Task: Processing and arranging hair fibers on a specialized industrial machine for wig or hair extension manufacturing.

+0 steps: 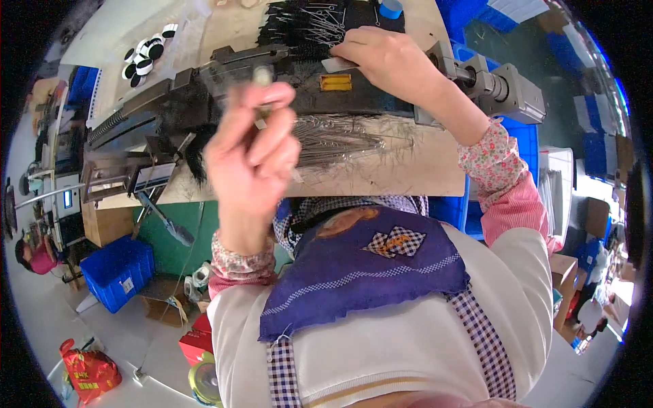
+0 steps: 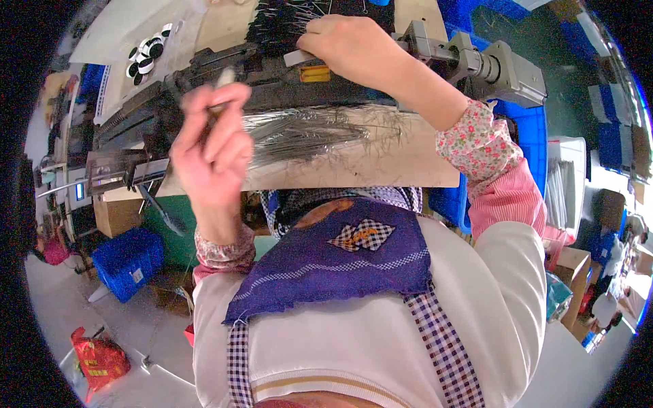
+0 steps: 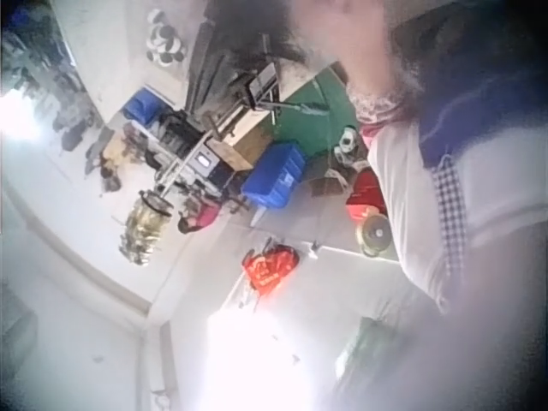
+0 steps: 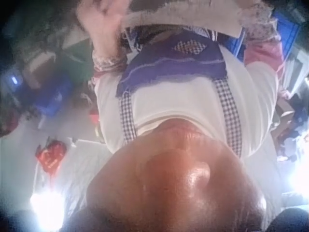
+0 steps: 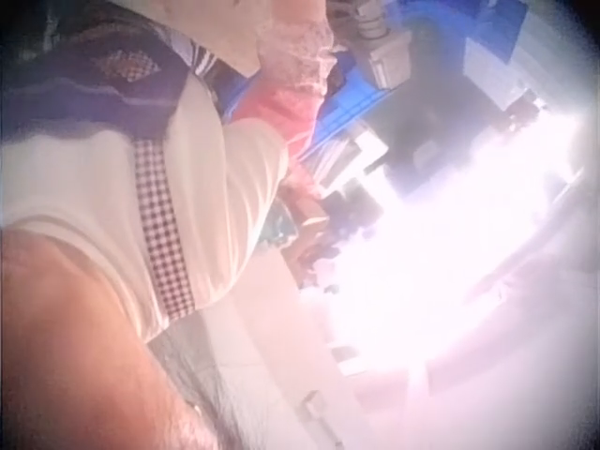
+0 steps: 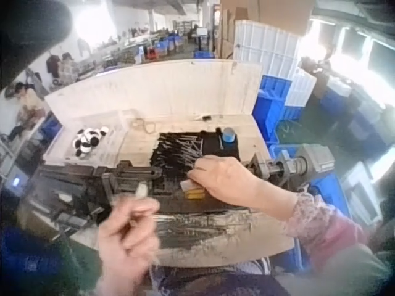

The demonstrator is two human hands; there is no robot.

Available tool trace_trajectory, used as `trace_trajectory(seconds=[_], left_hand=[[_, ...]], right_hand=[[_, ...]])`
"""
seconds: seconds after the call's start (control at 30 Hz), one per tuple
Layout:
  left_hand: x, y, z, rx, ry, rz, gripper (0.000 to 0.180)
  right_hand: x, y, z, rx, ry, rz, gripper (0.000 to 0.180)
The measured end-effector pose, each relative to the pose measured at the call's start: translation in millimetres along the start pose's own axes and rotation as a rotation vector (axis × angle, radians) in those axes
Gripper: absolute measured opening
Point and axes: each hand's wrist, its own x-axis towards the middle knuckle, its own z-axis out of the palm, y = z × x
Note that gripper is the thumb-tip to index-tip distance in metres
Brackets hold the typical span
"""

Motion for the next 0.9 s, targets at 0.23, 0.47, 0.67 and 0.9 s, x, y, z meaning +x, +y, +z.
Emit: trace_trajectory(seconds=[0.23,0.47,0.67,0.9], left_hand=[[-54,28,-52,0.842,0.155,0.487,0.027],[99,-29,-55,1.824,-0.054,0.055,0.027],[110,-17,-54,2.157,-0.035,0.223,0.023],[54,13,-31,2.742,0.049,0.783,0.019]], right_hand=[[-2,-10,-8,0.051,-0.016,0.059,0.013],[68,31,-21,-0.149,-0.214,0.246,0.015],[11,26,-13,0.273,-0.240,0.000,0.019],[36,2,13,0.386,0.010,-0.091,0.015]])
